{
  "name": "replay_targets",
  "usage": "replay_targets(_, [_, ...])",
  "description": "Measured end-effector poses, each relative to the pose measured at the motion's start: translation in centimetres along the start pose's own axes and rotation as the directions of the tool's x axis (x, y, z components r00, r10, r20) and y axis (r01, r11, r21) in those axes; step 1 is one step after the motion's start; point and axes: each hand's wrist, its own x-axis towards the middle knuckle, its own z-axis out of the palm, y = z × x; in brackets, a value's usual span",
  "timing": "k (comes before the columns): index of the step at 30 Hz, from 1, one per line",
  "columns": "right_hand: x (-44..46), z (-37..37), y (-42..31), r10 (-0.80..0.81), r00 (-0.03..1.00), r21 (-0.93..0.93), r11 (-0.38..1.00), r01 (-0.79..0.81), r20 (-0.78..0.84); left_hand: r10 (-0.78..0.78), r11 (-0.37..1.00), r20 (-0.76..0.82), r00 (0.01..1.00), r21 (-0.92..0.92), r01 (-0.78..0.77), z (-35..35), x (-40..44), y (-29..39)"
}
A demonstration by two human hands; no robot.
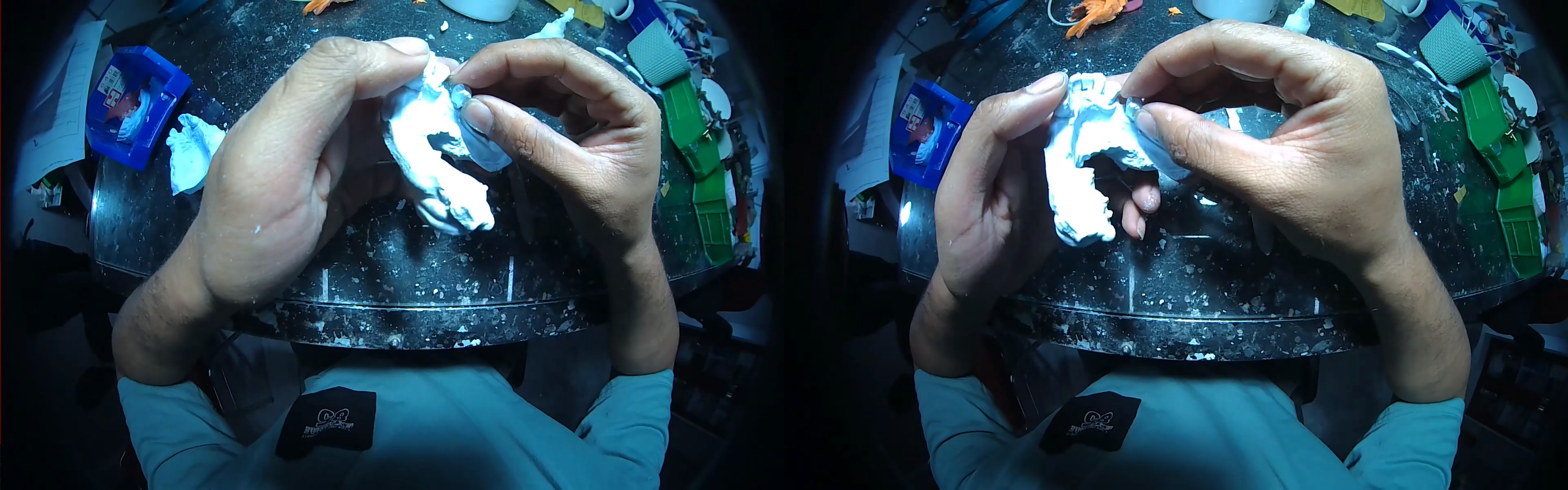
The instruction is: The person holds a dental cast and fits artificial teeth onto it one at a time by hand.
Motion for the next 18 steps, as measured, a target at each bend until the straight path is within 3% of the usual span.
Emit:
replay_targets(5, [0.05, -0.34, 0.44, -0.018, 1.0, 0.08, 0.997, 0.017, 0.017, 0.049, 0.983, 0.033, 0.998, 0.174, -0.054, -0.18, 0.24, -0.08])
replay_targets(18, [0.17, -0.45, 0.29, -0.017, 0.999, 0.117, 0.993, 0.014, 0.028, 0.019, 0.969, 0.077, 0.997, 0.244, -0.037, -0.05, 0.44, -0.16])
